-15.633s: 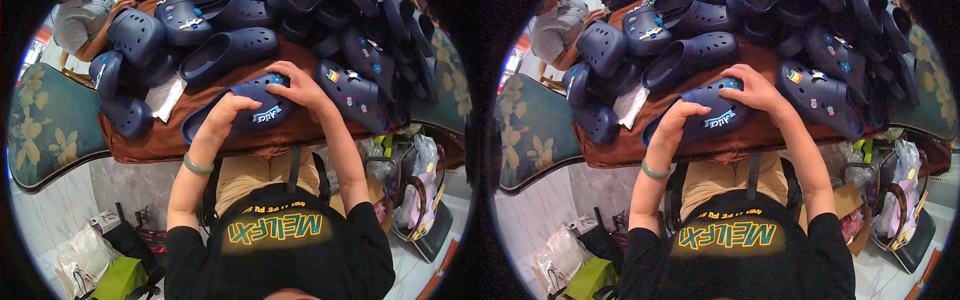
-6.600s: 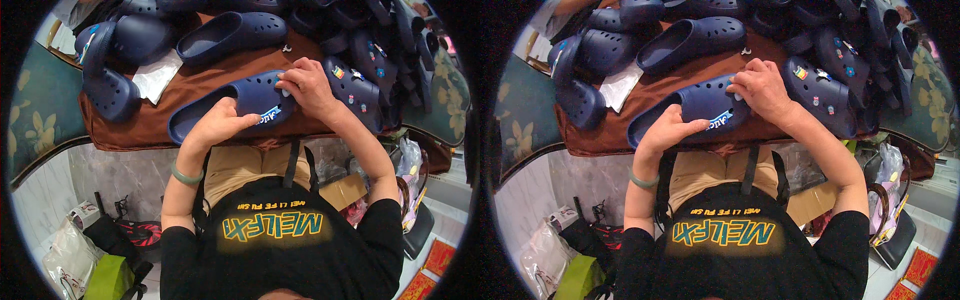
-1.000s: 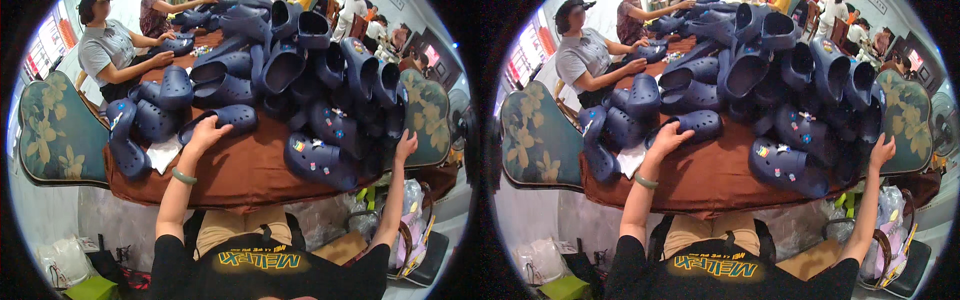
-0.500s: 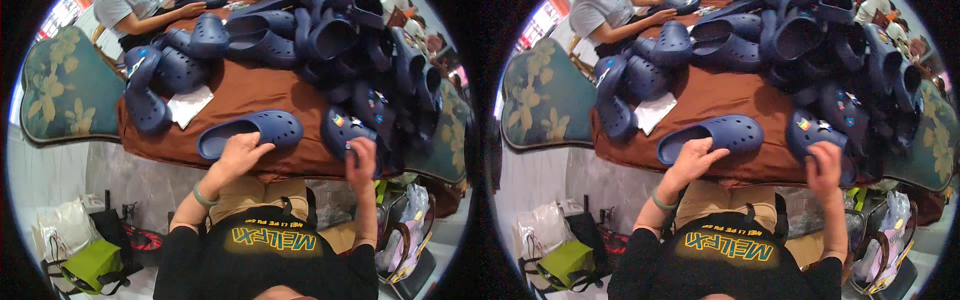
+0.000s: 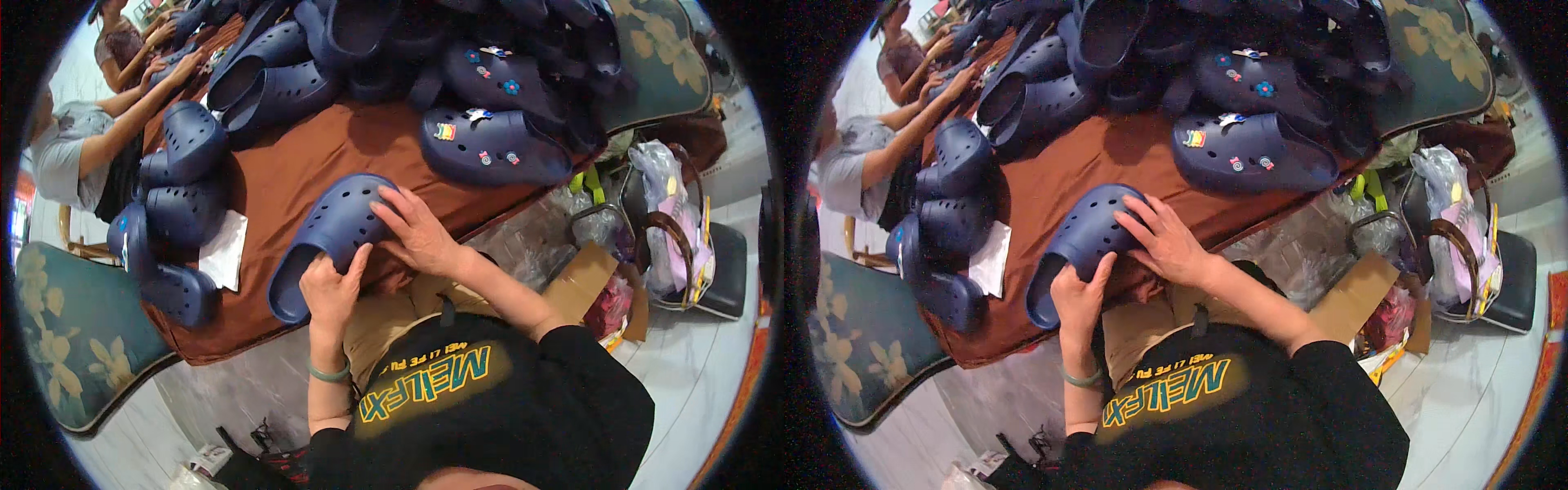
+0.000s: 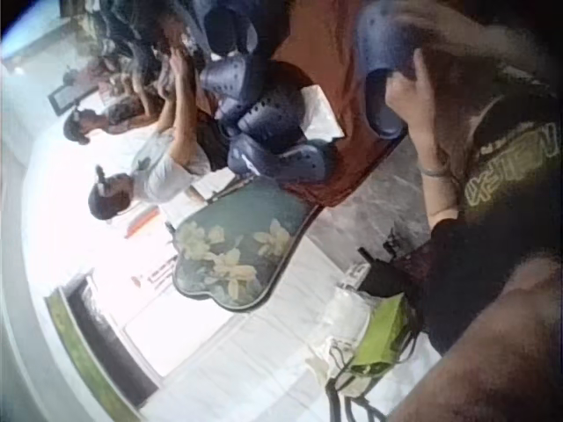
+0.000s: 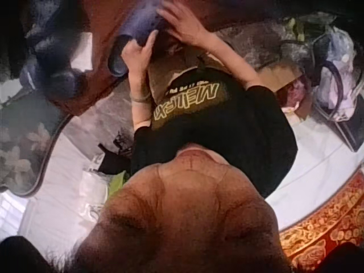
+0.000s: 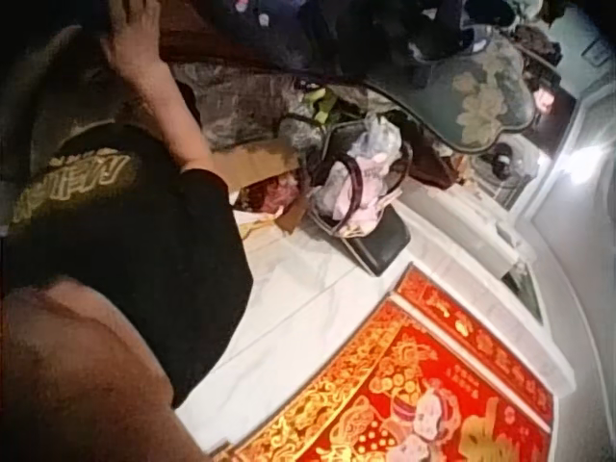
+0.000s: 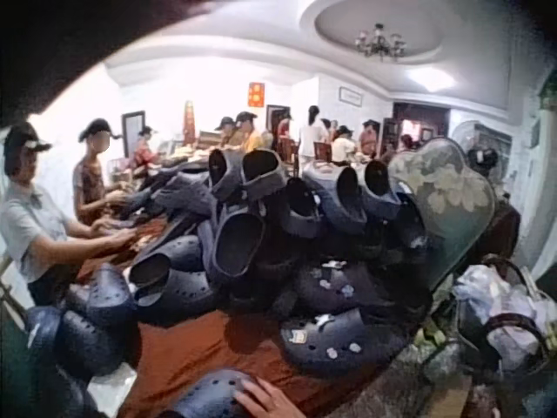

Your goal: The person is attaching decorative charms to the holes of blue foam clogs.

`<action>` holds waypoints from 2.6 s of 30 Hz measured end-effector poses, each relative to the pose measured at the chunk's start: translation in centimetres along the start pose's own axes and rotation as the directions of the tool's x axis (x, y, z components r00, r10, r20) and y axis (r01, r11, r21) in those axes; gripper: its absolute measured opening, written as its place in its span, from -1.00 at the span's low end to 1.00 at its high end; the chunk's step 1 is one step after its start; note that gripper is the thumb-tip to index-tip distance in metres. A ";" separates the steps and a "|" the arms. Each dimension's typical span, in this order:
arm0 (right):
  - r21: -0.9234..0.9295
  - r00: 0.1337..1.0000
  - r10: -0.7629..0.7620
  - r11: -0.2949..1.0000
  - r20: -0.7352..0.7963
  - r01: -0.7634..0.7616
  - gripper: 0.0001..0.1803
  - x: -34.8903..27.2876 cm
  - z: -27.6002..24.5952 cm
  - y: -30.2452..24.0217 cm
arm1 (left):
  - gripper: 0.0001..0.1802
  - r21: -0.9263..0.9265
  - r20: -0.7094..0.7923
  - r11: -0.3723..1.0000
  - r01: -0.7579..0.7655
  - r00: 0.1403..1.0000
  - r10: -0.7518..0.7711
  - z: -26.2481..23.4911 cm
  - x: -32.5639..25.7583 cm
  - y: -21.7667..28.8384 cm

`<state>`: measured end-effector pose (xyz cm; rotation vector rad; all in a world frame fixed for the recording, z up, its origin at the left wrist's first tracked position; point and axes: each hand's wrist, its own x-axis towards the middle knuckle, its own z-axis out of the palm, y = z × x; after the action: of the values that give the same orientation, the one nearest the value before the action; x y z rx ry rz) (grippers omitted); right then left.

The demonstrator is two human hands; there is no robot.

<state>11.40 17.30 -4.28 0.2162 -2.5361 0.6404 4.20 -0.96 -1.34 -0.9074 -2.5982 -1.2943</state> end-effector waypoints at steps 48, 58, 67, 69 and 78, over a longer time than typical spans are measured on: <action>-0.502 0.969 -0.143 0.865 -0.200 0.024 -0.65 -0.5 -9.5 6.9 | -0.55 -0.062 0.015 0.995 0.074 0.997 -0.073 -2.4 1.5 -0.8; -0.180 0.978 -0.016 0.983 -0.206 -0.021 -0.70 -2.1 -5.1 2.0 | -0.39 0.110 -0.056 0.966 0.235 0.972 -0.230 -3.8 9.8 -2.6; -0.079 0.968 0.139 0.984 -0.211 -0.158 -0.73 -4.3 -3.7 3.5 | -0.59 0.198 -0.016 0.979 0.051 0.999 -0.049 -1.6 8.9 -5.1; -0.100 0.968 0.127 0.983 -0.215 -0.151 -0.72 -3.8 -3.0 3.5 | -0.61 0.269 -0.050 0.957 -0.108 0.991 0.126 -3.0 7.4 -6.1; -0.226 0.955 0.083 0.962 -0.286 -0.151 -0.74 -4.2 -1.5 4.8 | -0.77 -0.596 0.106 0.773 0.215 0.976 -0.190 -7.8 8.8 -0.7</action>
<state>14.40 22.38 -7.22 -0.1068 -2.3410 0.3644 -4.66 -3.09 6.03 -0.7218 -2.3711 -2.2731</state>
